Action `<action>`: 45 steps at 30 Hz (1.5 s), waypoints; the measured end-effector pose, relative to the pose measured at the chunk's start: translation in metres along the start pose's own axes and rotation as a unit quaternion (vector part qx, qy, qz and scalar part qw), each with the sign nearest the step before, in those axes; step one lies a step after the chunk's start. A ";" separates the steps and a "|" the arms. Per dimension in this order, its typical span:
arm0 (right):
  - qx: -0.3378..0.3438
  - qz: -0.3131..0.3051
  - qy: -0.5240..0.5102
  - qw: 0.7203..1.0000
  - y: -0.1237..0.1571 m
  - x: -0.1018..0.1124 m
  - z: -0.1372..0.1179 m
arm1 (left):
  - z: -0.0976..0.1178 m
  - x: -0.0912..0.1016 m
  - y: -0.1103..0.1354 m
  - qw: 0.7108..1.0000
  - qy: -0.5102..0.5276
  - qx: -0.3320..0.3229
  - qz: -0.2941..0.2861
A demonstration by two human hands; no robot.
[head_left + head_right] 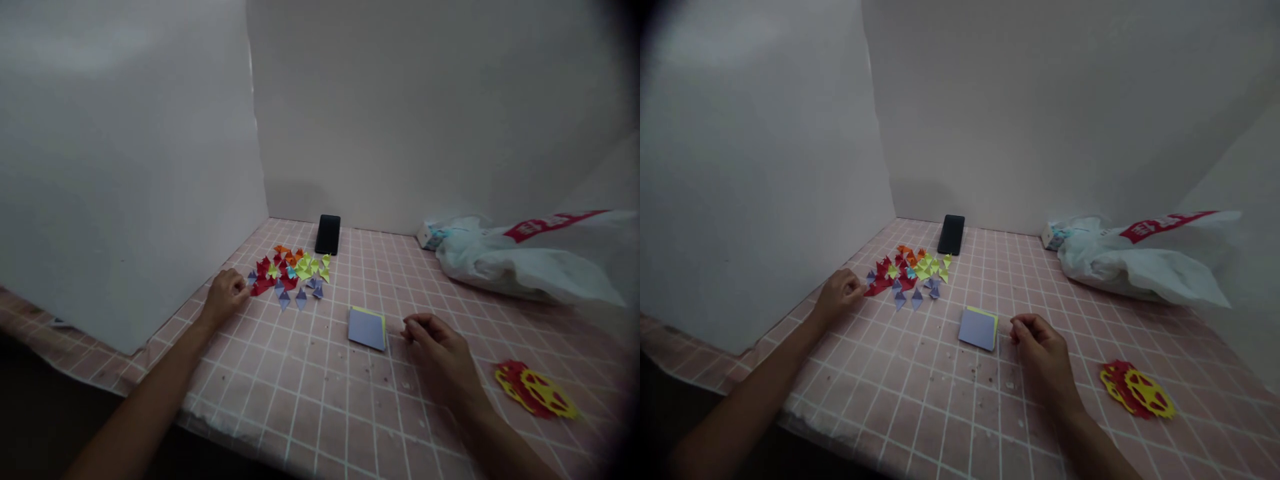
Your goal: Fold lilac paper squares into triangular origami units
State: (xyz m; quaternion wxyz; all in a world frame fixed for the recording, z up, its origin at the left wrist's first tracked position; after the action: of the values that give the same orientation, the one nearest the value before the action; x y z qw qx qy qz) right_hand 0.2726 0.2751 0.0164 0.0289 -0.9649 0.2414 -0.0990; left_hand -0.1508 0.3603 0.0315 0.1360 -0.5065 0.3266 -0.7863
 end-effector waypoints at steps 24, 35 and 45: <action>0.186 -0.204 0.274 0.921 0.007 -0.031 0.006 | 0.181 -0.066 -0.004 0.942 0.218 -0.153 -0.205; 0.175 -0.194 0.253 0.932 0.001 -0.027 0.001 | 0.187 -0.110 -0.004 0.924 0.228 -0.158 -0.263; 0.149 -0.201 0.253 0.935 -0.001 -0.025 0.001 | 0.184 -0.106 0.001 0.923 0.248 -0.130 -0.262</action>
State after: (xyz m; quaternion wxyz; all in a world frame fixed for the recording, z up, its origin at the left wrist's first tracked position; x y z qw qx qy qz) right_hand 0.2516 0.2876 0.0115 0.0903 -0.9209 0.0243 -0.3784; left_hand 0.0600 0.3482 0.0061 -0.2273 -0.3757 0.3050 -0.8451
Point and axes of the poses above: each hand's wrist, its own y-axis away from the middle knuckle, its own x-axis out of the back of the hand, z = x × y, the point moved 4 cm from there along -y, towards the middle knuckle, and after that the axes turned 9 degrees about z, right-handed, at the moved point
